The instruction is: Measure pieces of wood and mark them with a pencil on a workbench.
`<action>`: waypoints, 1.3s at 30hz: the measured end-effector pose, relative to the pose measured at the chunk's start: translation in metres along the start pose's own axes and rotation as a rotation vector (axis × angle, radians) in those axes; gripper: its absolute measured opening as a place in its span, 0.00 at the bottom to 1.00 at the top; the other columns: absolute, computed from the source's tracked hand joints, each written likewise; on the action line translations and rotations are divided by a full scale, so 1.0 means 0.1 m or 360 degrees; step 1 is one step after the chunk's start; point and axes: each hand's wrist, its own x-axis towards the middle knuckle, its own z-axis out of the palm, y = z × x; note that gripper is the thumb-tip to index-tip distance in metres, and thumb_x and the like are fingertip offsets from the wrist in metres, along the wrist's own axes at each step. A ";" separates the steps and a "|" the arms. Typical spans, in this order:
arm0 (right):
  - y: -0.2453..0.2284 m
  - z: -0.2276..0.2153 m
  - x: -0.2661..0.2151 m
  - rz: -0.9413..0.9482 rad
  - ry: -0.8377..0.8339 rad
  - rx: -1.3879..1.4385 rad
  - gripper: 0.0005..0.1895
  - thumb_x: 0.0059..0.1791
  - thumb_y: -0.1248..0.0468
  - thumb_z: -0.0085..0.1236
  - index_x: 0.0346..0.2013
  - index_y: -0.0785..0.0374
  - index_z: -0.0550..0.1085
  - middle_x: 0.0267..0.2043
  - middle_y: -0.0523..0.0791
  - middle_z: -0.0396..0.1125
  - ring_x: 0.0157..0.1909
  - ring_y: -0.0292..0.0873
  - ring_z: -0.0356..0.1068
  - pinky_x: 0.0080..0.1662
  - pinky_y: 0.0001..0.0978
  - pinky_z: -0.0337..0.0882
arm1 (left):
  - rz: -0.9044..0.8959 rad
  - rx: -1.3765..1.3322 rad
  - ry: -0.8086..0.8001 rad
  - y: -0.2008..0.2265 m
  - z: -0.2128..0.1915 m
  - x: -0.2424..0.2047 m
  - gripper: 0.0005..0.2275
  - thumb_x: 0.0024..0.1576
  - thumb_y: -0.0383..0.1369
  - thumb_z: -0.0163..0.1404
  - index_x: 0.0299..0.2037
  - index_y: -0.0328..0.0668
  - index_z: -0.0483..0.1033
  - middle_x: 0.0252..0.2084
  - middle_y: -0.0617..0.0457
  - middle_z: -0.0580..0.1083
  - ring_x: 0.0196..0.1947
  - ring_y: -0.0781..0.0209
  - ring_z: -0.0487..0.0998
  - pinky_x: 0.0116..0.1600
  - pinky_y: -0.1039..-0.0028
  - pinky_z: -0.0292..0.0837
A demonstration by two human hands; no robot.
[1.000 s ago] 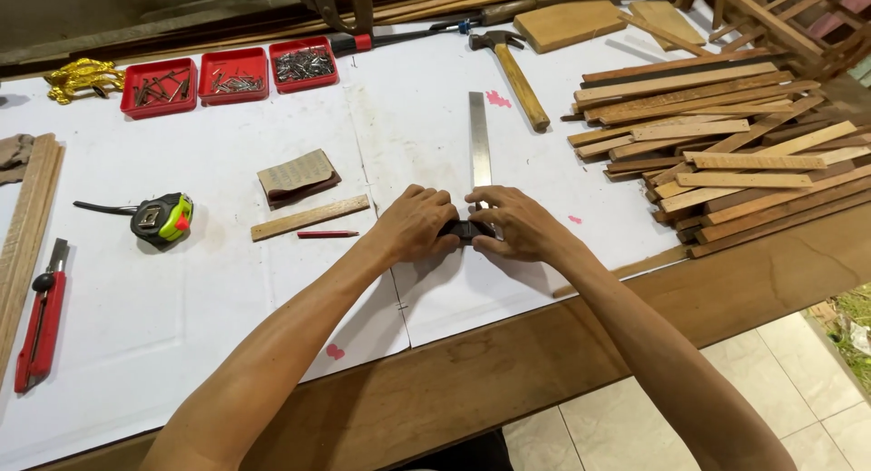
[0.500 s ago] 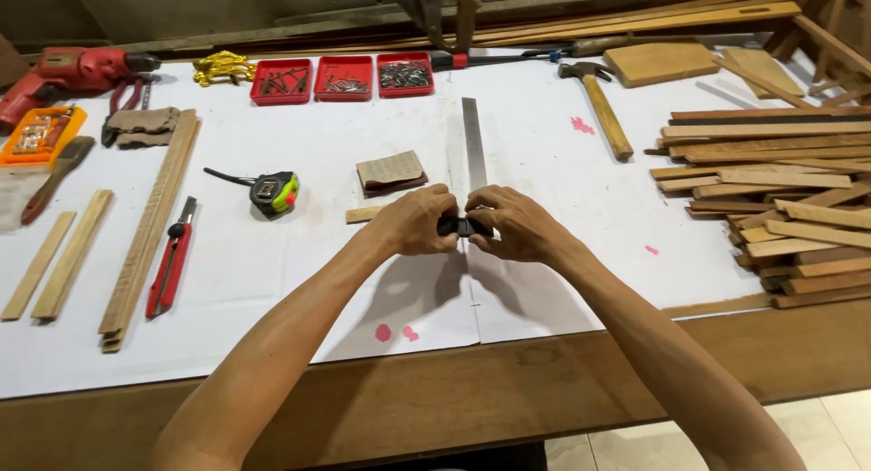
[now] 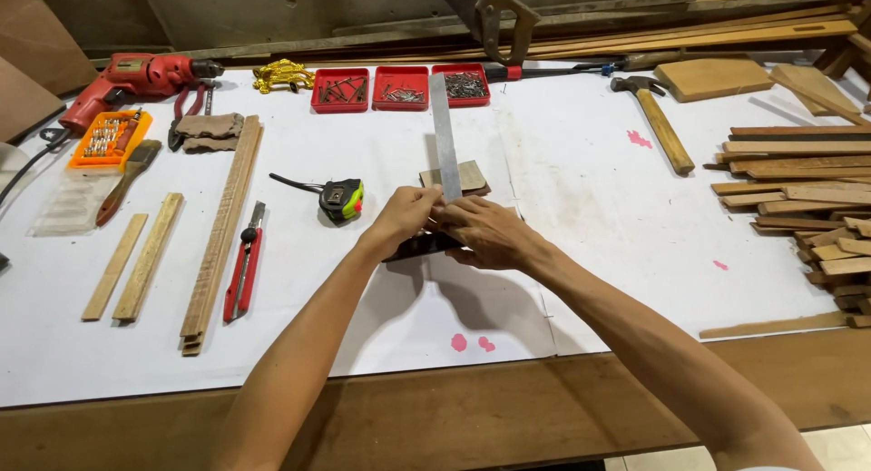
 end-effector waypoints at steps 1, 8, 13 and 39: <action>-0.02 0.02 0.02 0.0005 -0.0003 -0.0001 0.20 0.43 0.59 0.65 0.48 0.61 0.78 0.57 0.47 0.68 0.59 0.47 0.66 0.63 0.40 0.65 | -0.0001 -0.0002 -0.0006 -0.03 -0.03 0.01 0.21 0.63 0.46 0.42 0.39 0.34 0.78 0.30 0.51 0.78 0.27 0.64 0.79 0.31 0.74 0.70; -0.05 -0.01 0.11 0.0016 -0.0027 0.0096 0.25 0.43 0.56 0.67 0.51 0.61 0.77 0.55 0.46 0.68 0.59 0.48 0.66 0.63 0.41 0.66 | -0.0195 0.0135 -0.0004 0.03 -0.15 -0.02 0.14 0.60 0.43 0.52 0.38 0.38 0.77 0.30 0.51 0.78 0.27 0.65 0.77 0.29 0.75 0.68; 0.23 0.06 -0.08 0.0272 -0.0020 0.0185 0.17 0.44 0.59 0.66 0.44 0.61 0.77 0.50 0.48 0.70 0.49 0.46 0.71 0.49 0.36 0.74 | -0.0114 0.0261 0.0076 -0.05 -0.24 0.02 0.12 0.59 0.39 0.54 0.34 0.36 0.77 0.28 0.50 0.80 0.25 0.66 0.80 0.29 0.75 0.73; 0.77 0.56 -0.13 0.1214 0.0276 0.1727 0.13 0.57 0.60 0.44 0.43 0.68 0.71 0.43 0.41 0.73 0.29 0.33 0.71 0.32 0.27 0.76 | -0.0129 0.0840 0.0272 0.15 0.02 0.18 0.12 0.57 0.37 0.57 0.36 0.33 0.80 0.27 0.47 0.81 0.24 0.63 0.83 0.34 0.72 0.78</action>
